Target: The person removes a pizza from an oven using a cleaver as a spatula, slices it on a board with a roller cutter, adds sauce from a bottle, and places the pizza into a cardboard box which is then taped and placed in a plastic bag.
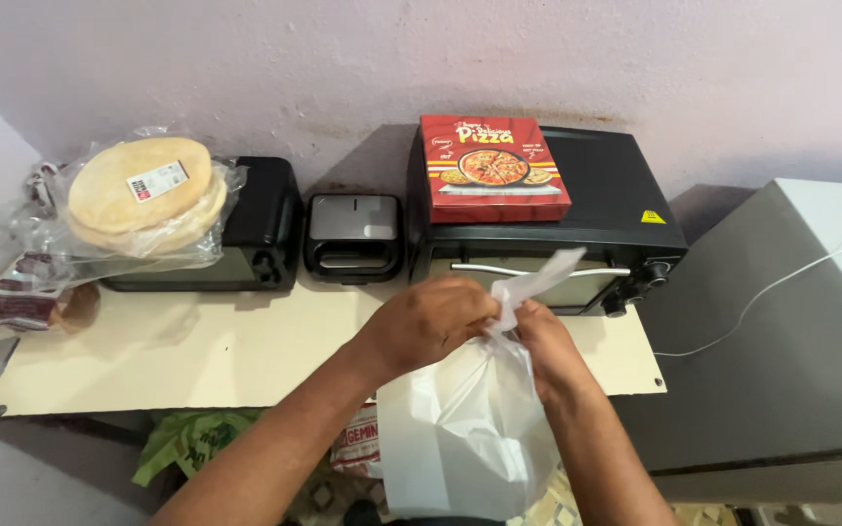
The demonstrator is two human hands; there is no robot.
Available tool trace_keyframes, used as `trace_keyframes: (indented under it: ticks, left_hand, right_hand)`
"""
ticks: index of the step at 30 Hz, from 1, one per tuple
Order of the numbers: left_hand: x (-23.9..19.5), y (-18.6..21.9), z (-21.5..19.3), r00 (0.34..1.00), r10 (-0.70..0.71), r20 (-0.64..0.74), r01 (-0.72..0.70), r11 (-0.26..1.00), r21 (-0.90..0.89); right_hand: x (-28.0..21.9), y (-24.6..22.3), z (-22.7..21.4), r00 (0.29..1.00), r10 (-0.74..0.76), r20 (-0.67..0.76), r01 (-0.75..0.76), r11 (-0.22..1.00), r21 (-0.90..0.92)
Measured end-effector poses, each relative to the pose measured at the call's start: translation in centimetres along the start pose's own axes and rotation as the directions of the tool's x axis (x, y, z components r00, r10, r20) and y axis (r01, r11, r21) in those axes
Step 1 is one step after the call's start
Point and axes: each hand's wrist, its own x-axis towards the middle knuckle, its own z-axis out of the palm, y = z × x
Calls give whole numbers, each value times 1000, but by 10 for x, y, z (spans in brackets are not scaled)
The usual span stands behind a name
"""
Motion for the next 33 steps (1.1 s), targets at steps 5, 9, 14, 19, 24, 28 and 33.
trace_keyframes:
  ticks: [5, 9, 14, 19, 24, 28, 33]
  left_hand:
    - [14, 4, 20, 998, 63, 21, -61, 993, -101]
    - [7, -9, 31, 936, -337, 103, 285, 896, 342]
    - [-18, -38, 3, 582, -804, -120, 695, 415, 587]
    - [-23, -20, -4, 547, -778, -309, 818, 418, 395]
    - [1, 20, -2, 707, -494, -507, 701, 393, 595]
    - [-6, 35, -17, 850, -140, -507, 510, 457, 729]
    - [-76, 21, -24, 784, -621, -3, 618, 779, 112]
  right_hand:
    - [40, -8, -32, 942, -332, 40, 334, 928, -165]
    - [50, -31, -54, 779, -622, -78, 625, 780, 25]
    - [11, -58, -54, 596, -717, 362, 802, 514, -303]
    - [-43, -106, -18, 583, -274, 765, 811, 251, -528]
    - [-79, -109, 14, 606, -334, 722, 640, 744, -193]
    - [-13, -41, 66, 775, -250, 581, 622, 138, -771]
    - [35, -14, 55, 876, 54, 479, 474, -279, -835]
